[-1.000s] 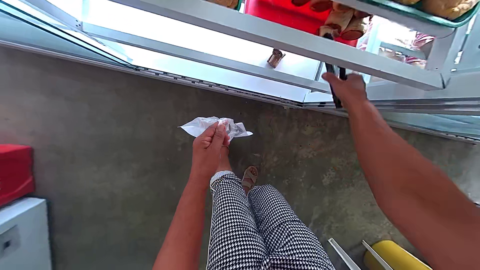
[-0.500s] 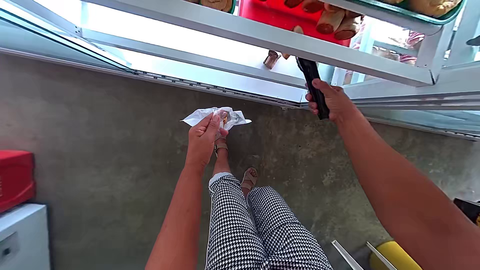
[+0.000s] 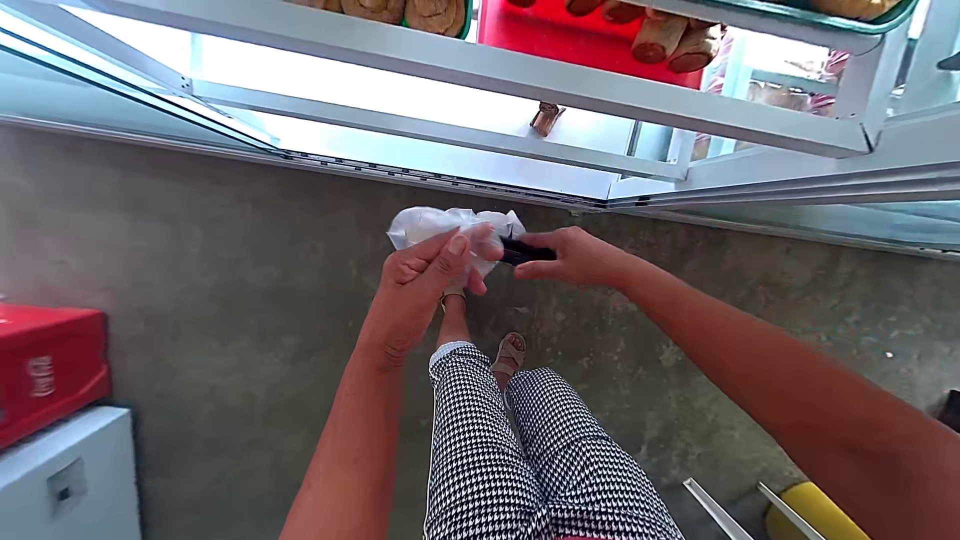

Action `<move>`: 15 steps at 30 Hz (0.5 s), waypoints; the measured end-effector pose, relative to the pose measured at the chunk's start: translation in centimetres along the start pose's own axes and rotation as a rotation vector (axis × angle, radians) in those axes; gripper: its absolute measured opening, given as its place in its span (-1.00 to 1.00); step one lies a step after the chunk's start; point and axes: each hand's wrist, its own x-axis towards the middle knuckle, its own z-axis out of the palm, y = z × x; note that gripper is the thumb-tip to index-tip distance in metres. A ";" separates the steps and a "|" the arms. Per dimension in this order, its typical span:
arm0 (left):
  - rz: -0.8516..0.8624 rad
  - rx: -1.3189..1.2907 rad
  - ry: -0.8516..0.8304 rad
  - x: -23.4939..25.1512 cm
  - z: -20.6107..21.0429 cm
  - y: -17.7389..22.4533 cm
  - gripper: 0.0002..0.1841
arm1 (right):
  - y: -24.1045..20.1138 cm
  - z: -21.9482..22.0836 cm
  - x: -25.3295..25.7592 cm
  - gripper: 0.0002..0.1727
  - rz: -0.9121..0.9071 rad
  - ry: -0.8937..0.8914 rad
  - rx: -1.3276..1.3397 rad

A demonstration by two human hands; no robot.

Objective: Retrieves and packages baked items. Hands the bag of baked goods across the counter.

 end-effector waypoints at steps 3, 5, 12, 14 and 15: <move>-0.030 0.170 0.305 -1.0 -2.1 -0.1 -0.67 | -1.9 -0.3 -0.7 0.02 0.034 0.009 -0.313; -0.104 0.262 0.493 -1.0 -2.7 -1.3 -0.75 | -1.4 -1.3 -2.8 -0.02 0.014 -0.004 -0.258; -0.235 0.222 0.613 0.6 -1.9 -5.2 -0.74 | 6.0 -5.0 -2.9 -0.43 0.425 0.671 0.256; -0.241 0.192 0.651 0.2 -2.2 -5.4 -0.74 | 8.3 -7.4 0.2 -0.31 0.490 0.909 0.240; -0.242 0.182 0.667 -0.1 -2.5 -5.4 -0.74 | 9.1 -8.5 1.8 -0.29 0.467 1.005 0.211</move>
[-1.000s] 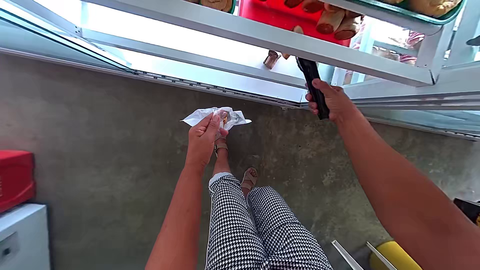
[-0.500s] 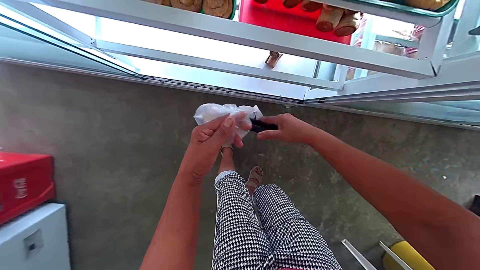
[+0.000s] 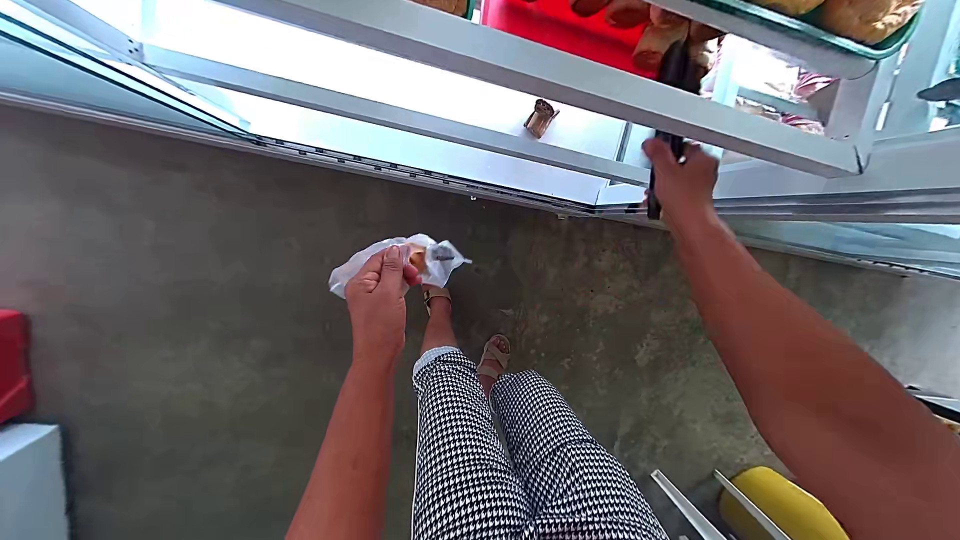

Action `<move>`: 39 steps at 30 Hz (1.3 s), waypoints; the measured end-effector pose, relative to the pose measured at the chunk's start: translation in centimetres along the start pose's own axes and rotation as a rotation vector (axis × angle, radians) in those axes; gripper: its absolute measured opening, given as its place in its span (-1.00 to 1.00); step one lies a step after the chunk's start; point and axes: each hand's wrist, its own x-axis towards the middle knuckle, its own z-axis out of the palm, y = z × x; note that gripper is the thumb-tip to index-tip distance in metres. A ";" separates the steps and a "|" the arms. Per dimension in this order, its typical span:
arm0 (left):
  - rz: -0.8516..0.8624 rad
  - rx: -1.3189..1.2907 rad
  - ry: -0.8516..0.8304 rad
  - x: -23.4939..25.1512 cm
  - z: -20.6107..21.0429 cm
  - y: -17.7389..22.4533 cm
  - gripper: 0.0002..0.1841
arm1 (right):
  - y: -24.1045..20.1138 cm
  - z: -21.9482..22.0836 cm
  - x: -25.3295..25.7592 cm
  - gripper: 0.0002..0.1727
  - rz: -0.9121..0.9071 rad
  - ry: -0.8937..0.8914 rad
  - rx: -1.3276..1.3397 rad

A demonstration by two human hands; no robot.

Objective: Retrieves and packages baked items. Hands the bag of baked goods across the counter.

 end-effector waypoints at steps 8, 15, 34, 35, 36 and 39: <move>-0.016 0.031 -0.074 0.2 -3.2 -0.7 -0.74 | -2.6 3.7 6.8 -0.30 0.022 0.082 0.033; -0.027 -0.067 -0.212 2.3 -1.3 0.2 -0.68 | -2.0 1.0 3.6 -0.66 0.174 -0.084 0.080; -0.007 -0.024 -0.266 3.1 1.6 1.2 -0.71 | -3.8 5.6 7.0 -0.33 -0.181 -0.235 -0.366; -0.016 -0.033 -0.267 3.1 1.3 1.2 -0.70 | -4.1 6.0 6.6 -0.40 -0.055 -0.234 -0.272; -0.022 -0.046 -0.271 3.2 1.0 1.1 -0.70 | -4.1 6.2 6.3 -0.45 0.060 -0.251 -0.191; -0.019 -0.073 -0.279 3.6 0.2 0.8 -0.69 | -4.2 5.5 6.0 -0.44 0.113 -0.322 -0.109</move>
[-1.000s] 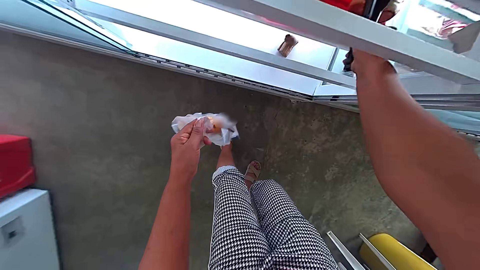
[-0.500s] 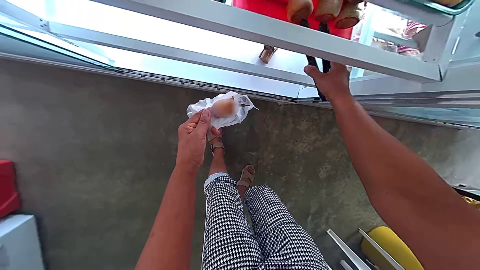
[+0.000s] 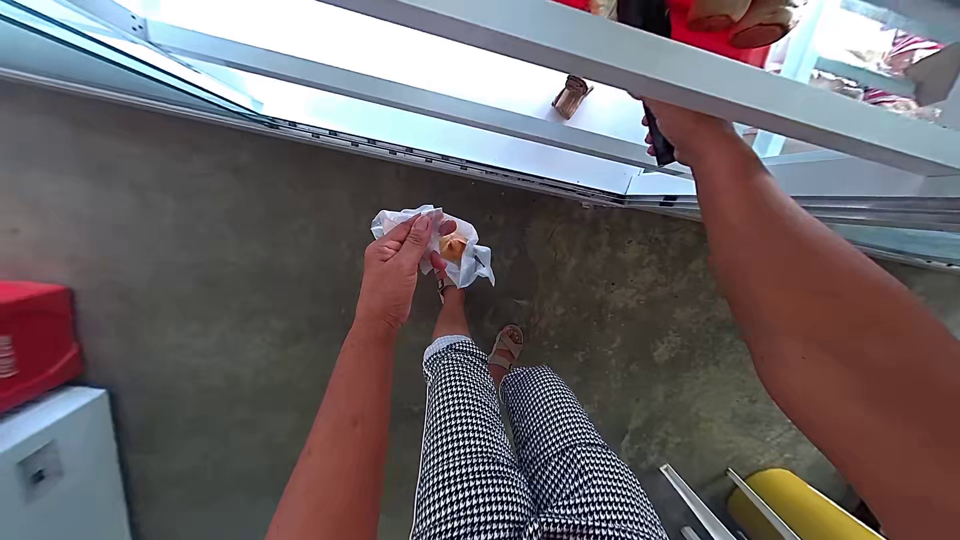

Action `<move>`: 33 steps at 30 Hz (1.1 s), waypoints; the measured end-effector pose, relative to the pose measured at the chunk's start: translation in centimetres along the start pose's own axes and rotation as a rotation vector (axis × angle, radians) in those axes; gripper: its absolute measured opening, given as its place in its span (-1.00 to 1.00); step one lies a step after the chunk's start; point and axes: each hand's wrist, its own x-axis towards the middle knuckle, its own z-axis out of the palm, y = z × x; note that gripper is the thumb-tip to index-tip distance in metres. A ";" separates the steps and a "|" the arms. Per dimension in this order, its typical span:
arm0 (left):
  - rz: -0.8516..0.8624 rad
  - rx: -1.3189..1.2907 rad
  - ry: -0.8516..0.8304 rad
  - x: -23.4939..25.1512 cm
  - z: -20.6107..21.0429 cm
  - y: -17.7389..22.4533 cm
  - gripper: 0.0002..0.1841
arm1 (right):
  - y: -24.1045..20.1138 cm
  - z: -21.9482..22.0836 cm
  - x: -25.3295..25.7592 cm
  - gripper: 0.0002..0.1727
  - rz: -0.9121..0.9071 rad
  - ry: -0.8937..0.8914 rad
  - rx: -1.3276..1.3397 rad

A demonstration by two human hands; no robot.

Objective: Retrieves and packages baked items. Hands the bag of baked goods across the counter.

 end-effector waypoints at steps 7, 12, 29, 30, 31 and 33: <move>0.013 -0.088 0.066 0.8 0.1 0.0 -0.69 | 0.3 -0.6 -1.3 -0.52 -0.064 -0.016 0.069; 0.027 -0.133 -0.051 -1.2 0.3 1.4 -0.65 | 4.1 -5.2 -12.1 -0.70 -0.239 -0.622 0.176; -0.037 -0.303 0.177 -1.5 0.3 2.2 -0.67 | 4.6 -4.3 -15.0 -0.35 -0.372 -0.246 -0.182; -0.050 -0.291 0.192 -1.3 0.4 1.7 -0.67 | 5.6 -4.8 -13.1 -0.37 -0.262 -0.115 -0.177; -0.062 -0.280 0.204 -1.2 0.4 1.3 -0.67 | 6.2 -5.3 -11.1 -0.33 -0.163 0.012 -0.176; -0.074 -0.255 0.221 -1.0 0.3 0.7 -0.68 | 6.3 -5.6 -6.4 -0.23 -0.122 0.221 -0.194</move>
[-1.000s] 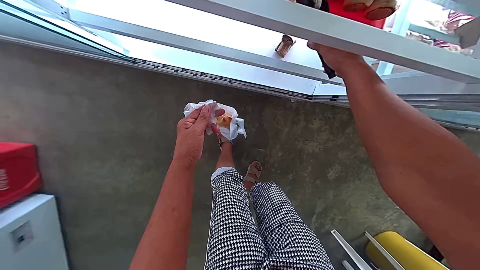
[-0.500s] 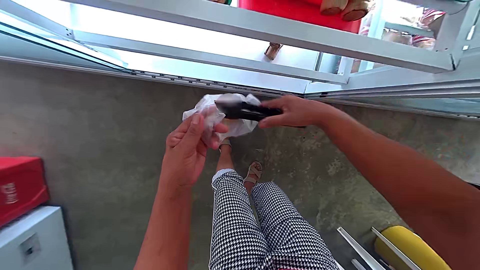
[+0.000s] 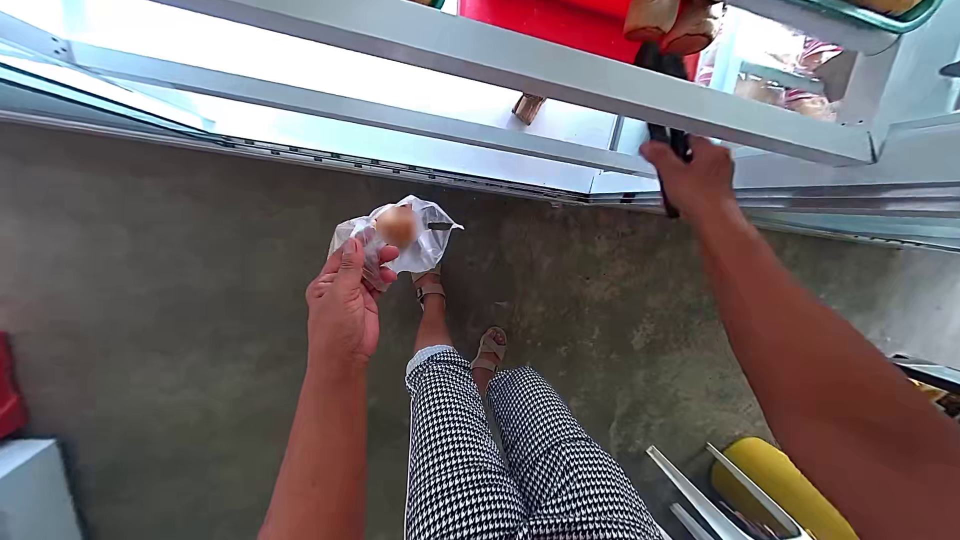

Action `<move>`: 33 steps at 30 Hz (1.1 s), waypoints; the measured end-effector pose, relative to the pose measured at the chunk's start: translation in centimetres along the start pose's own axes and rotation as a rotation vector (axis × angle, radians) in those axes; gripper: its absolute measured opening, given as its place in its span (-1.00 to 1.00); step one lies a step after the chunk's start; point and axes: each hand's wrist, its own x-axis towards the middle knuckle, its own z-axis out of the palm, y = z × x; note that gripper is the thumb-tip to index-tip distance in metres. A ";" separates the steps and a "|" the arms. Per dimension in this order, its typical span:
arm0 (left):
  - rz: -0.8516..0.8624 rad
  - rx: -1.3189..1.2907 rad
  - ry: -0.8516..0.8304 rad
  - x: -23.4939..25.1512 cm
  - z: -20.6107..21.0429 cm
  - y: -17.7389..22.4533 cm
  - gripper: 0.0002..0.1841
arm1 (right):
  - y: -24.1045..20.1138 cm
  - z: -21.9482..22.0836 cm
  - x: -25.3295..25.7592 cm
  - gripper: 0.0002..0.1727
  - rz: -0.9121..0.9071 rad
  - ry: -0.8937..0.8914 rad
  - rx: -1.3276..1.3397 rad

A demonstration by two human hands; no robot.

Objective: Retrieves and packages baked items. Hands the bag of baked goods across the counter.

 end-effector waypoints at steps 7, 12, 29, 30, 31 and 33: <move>-0.021 0.131 -0.077 0.0 -1.3 -0.3 -0.66 | -0.3 2.7 9.4 -0.20 0.097 0.049 -0.137; -0.061 0.136 -0.198 0.0 -1.3 0.2 -0.64 | 0.1 -0.8 0.8 -0.63 0.110 -0.285 0.347; 0.145 0.046 -0.398 -7.5 2.4 3.4 -0.61 | -8.5 0.0 -12.6 0.01 -0.692 -0.707 -0.563; 0.140 0.052 -0.376 -7.4 2.5 3.0 -0.61 | -8.0 -0.6 -12.5 0.04 -0.694 -0.707 -0.534; 0.139 0.073 -0.353 -7.3 2.5 2.7 -0.62 | -7.4 -1.4 -12.5 0.08 -0.705 -0.691 -0.470; 0.136 0.168 -0.297 -7.0 2.2 2.3 -0.62 | -5.5 -3.4 -12.2 0.12 -0.716 -0.604 -0.296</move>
